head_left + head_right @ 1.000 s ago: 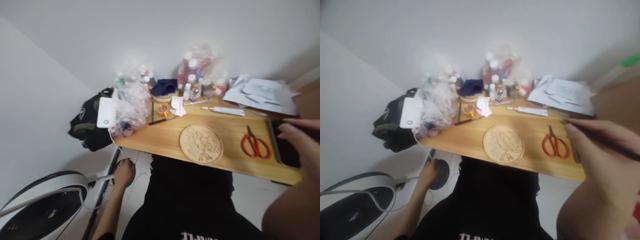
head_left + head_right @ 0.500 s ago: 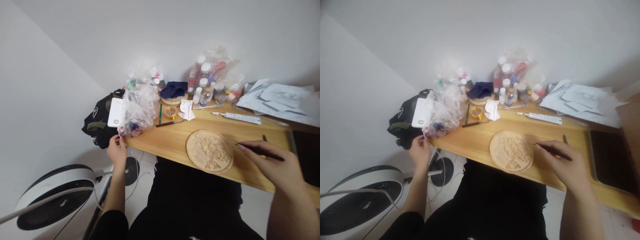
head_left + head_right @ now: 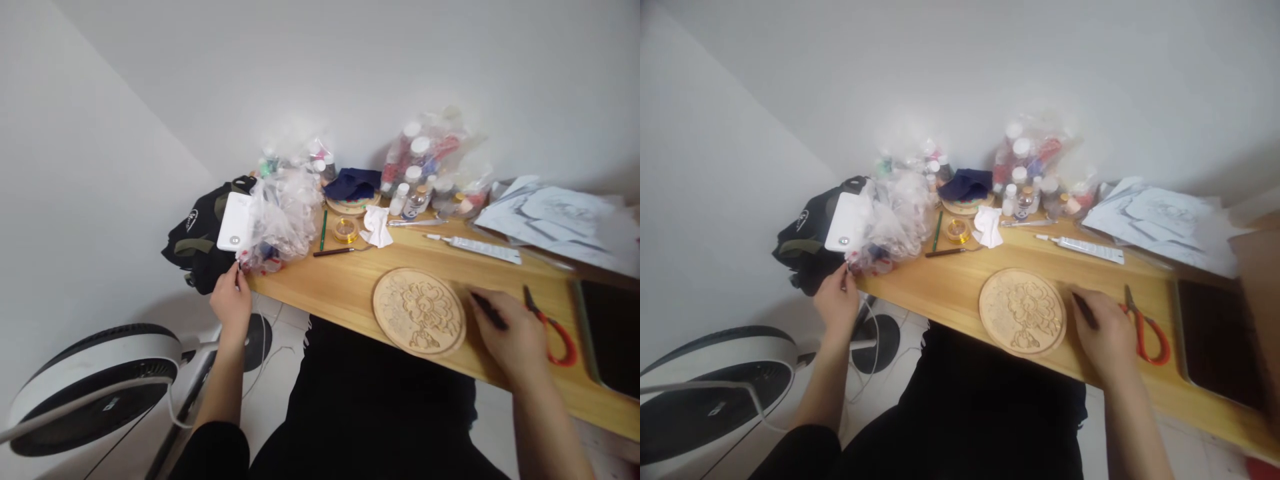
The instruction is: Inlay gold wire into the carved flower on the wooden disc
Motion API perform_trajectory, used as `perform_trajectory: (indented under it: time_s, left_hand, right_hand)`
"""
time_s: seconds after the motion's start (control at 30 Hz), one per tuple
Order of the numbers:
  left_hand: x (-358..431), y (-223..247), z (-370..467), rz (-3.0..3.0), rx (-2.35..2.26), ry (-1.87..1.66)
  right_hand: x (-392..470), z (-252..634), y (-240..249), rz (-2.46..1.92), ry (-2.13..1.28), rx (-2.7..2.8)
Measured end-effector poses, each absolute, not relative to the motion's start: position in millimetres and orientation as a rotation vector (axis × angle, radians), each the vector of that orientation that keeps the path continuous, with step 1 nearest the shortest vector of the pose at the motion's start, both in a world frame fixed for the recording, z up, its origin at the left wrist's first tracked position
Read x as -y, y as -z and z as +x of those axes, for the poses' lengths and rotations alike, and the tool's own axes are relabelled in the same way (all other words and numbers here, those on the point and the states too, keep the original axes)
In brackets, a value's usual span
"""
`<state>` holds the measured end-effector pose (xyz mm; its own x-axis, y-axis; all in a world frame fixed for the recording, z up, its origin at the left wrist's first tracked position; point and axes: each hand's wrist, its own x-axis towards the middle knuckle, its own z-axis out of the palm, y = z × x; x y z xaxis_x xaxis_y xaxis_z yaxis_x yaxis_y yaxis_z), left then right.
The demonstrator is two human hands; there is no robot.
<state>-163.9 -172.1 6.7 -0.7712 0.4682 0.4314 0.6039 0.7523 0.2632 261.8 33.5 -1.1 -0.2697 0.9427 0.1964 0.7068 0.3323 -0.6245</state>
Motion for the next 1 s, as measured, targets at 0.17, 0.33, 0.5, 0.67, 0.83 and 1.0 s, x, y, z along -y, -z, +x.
perform_trajectory:
  time_s: [0.17,0.33,0.5,0.67,0.83,1.0]
  left_hand:
    - [169,-13,-161,-0.813,2.619,0.524]
    - [165,-17,-159,-0.942,2.599,0.498]
    - [162,-9,-158,-1.021,2.564,0.509]
    - [156,-5,-160,-0.949,2.490,0.587]
    - [146,-8,-164,-0.774,2.439,0.648]
    - [146,-13,-168,-0.635,2.453,0.597]
  right_hand:
    - [-42,275,9,-1.200,-0.281,2.422]
    - [-59,275,-6,-0.920,0.086,2.668]
    - [-65,192,-77,-0.575,0.143,2.640]
    - [-45,29,-147,-0.061,-0.127,2.726]
    - [-16,-134,-156,-0.025,-0.385,2.898]
    - [-24,-194,-110,-0.324,-0.371,2.984]
